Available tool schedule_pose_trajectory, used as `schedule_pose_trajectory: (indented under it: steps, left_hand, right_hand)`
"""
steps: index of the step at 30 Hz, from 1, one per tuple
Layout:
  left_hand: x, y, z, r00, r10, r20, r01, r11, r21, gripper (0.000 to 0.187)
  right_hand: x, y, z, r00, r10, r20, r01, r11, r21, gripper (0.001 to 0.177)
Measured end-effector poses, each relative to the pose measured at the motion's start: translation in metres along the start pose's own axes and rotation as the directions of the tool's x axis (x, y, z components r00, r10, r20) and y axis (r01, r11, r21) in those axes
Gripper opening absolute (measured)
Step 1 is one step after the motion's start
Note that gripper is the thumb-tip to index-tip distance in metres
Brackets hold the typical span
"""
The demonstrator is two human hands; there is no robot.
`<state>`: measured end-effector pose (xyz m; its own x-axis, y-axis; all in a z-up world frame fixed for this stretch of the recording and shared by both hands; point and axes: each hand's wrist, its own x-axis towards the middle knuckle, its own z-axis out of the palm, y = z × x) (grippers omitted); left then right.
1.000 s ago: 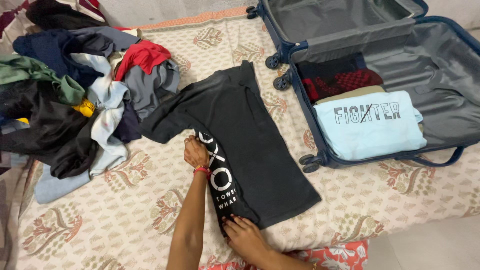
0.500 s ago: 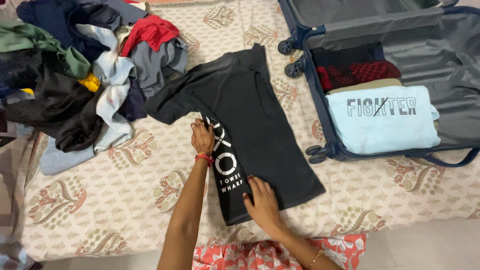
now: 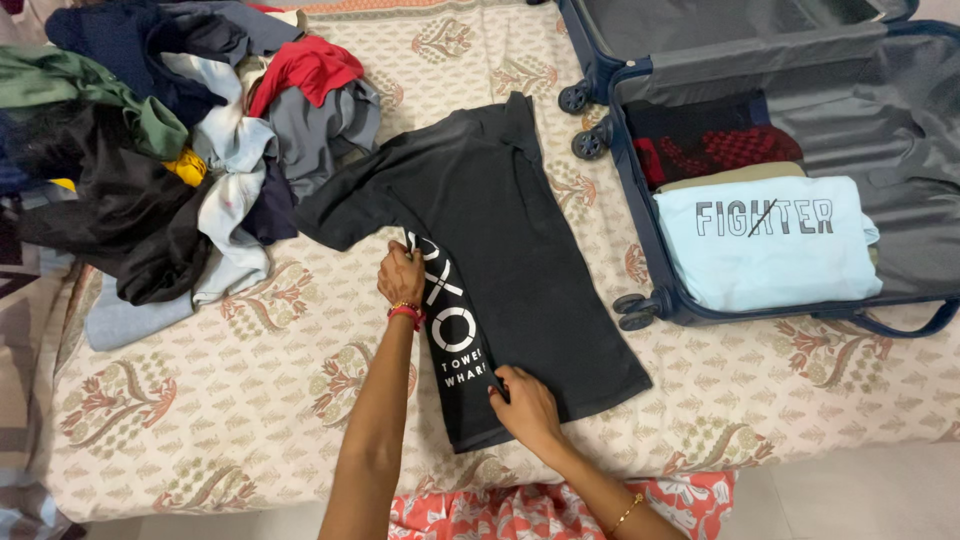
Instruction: The person folds a light blue long-sleeved shirt on a bed and places it into an open suitcase, then picks up a black shirt from a pile of clothes, spreads it out, folds it into a small square, and places it into the suitcase.
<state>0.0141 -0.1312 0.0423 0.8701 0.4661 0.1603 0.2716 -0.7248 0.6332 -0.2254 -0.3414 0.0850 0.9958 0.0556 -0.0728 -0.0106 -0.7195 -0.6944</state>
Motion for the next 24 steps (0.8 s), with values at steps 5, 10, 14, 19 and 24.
schedule_pose_trajectory:
  steps: [5,10,14,19,24]
  left_hand:
    - [0.006,-0.010,0.008,0.998,-0.017,0.064,0.016,1.000,0.007,0.026]
    - [0.017,-0.042,0.039,0.991,-0.011,-0.135,-0.010,0.989,-0.151,0.025]
    - [0.032,-0.071,0.059,0.995,-0.042,-0.085,0.030,0.989,-0.146,0.024]
    - [0.030,-0.064,0.057,0.998,0.051,-0.036,-0.052,0.998,-0.020,0.025]
    - [0.007,-0.028,0.027,0.989,0.150,0.010,-0.151,0.987,0.058,0.044]
  right_hand:
    - [-0.005,0.005,0.003,0.987,-0.129,-0.093,0.130,0.991,0.009,0.022]
    - [0.002,0.014,0.008,0.997,-0.022,-0.075,0.023,0.999,0.023,0.024]
    - [0.005,0.012,0.005,0.997,0.062,0.038,-0.068,0.980,0.190,0.027]
    - [0.001,-0.005,-0.010,0.949,0.216,0.229,-0.267,0.937,0.226,0.034]
    - [0.003,-0.005,-0.014,0.905,0.312,0.290,-0.389,0.883,0.263,0.037]
